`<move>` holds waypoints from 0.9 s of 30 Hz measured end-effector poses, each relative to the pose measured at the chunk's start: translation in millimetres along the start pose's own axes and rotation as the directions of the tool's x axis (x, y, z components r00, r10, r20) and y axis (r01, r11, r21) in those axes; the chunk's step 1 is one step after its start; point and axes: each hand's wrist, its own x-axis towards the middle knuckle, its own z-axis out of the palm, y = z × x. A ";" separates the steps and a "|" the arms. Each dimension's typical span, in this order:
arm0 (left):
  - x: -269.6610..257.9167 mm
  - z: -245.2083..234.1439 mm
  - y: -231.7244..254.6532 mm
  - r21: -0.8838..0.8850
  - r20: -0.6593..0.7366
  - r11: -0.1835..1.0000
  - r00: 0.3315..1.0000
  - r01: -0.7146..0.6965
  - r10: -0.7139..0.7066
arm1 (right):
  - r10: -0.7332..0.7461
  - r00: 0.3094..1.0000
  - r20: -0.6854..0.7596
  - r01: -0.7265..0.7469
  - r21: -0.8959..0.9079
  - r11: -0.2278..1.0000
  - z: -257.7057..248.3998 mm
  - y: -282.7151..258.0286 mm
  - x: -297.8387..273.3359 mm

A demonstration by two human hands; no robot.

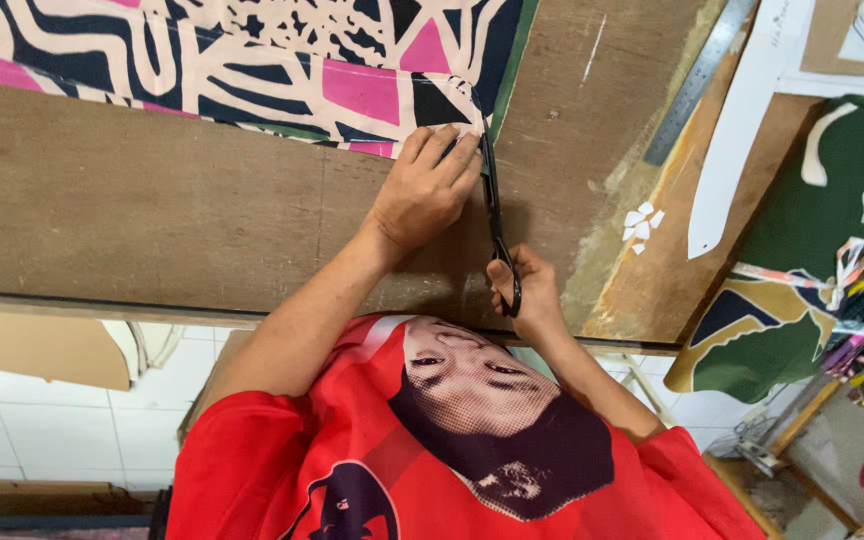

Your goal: The person lays a patterned fabric on a wooden table, aligns it, and uses shears to cut the fabric into strips and smaller pieces. The person folds and repositions the fabric multiple times while cutting along marked lines.

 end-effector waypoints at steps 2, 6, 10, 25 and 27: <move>-1.3 0.4 0.2 -0.009 0.002 1.000 1.000 0.003 -0.003 | -0.023 0.999 0.028 0.025 -0.042 0.999 -5.0 -1.6 6.1; -1.8 3.4 -0.9 -0.023 0.002 1.000 1.000 -0.010 0.011 | -0.039 0.999 0.021 0.041 -0.082 0.996 -9.0 -4.7 15.8; -5.0 5.0 -2.5 -0.027 -0.012 1.000 1.000 -0.016 0.016 | 0.000 1.000 0.021 0.001 -0.038 0.999 -10.2 -4.4 17.9; -4.9 1.1 -2.8 -0.002 -0.011 0.999 0.999 -0.036 0.036 | 0.001 0.982 0.191 0.002 -0.015 1.000 -52.0 -29.5 40.6; -4.7 0.4 -2.4 0.010 -0.011 0.999 0.999 -0.038 0.038 | 0.021 0.977 0.211 -0.015 -0.030 0.999 -61.3 -33.8 41.9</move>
